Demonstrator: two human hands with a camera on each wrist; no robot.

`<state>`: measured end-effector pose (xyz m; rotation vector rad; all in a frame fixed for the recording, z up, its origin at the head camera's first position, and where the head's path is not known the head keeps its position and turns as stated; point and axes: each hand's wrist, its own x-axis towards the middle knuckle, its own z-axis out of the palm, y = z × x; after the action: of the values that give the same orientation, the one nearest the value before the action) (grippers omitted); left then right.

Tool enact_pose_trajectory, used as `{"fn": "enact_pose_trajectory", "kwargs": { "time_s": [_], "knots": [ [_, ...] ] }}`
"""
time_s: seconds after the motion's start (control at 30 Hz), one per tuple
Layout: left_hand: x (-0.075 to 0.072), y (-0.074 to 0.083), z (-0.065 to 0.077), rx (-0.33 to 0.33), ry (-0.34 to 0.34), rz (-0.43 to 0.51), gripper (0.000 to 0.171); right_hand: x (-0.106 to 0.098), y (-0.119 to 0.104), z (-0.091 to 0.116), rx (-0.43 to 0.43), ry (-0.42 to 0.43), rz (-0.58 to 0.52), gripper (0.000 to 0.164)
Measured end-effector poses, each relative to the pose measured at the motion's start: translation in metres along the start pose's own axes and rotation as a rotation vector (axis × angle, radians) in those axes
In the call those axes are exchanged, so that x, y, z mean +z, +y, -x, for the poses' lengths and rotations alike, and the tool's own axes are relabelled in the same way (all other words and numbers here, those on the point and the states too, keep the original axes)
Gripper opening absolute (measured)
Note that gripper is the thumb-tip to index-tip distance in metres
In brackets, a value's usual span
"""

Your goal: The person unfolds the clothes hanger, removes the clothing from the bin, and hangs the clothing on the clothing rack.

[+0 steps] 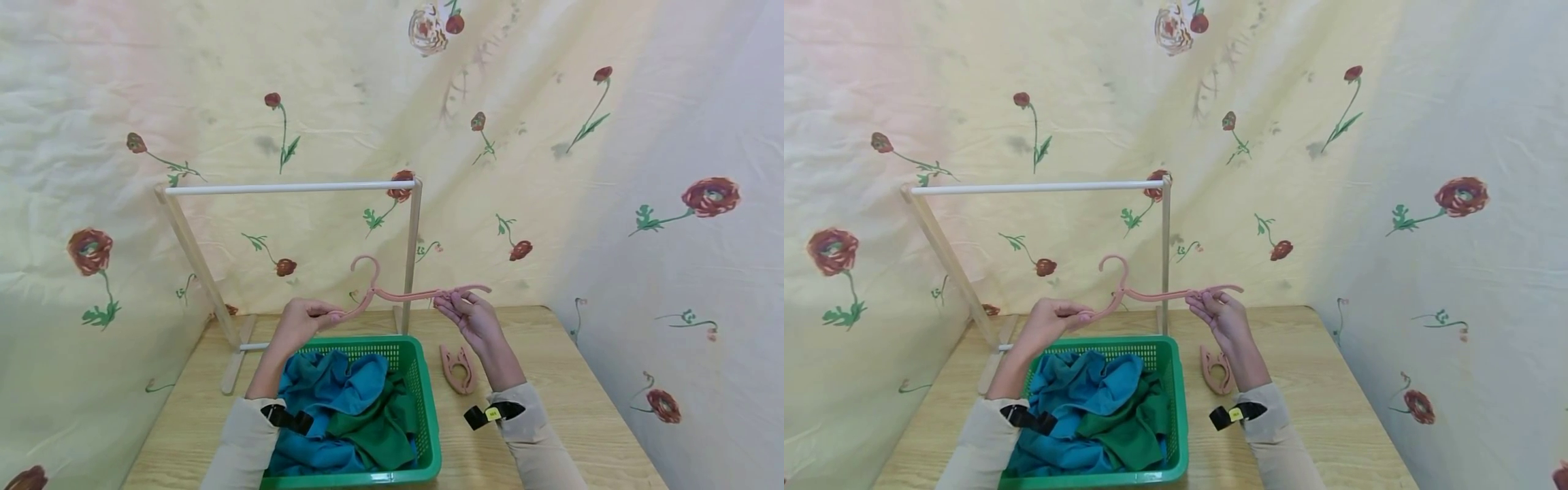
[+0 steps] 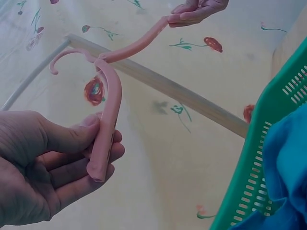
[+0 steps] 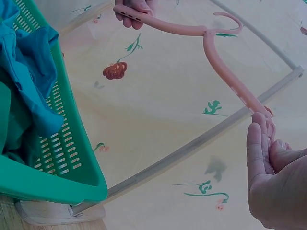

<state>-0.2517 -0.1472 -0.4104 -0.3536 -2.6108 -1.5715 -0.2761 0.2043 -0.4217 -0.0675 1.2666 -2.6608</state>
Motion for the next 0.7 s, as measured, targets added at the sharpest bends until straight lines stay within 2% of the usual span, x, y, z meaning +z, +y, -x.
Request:
{"fn": "enact_pose_trajectory", "kwargs": {
  "time_s": [0.37,0.53,0.7],
  "knots": [
    [0.001,-0.006,-0.008,0.011,0.096,0.066,0.017,0.003,0.000,-0.004,0.007,0.044,-0.003,0.021],
    [0.001,-0.006,-0.010,-0.042,0.161,0.204,0.020,0.005,0.001,-0.006,0.011,0.079,0.001,0.019],
    [0.001,-0.008,-0.014,-0.053,0.217,0.380,0.022,0.001,0.006,-0.005,-0.070,0.006,-0.010,0.015]
  ]
}}
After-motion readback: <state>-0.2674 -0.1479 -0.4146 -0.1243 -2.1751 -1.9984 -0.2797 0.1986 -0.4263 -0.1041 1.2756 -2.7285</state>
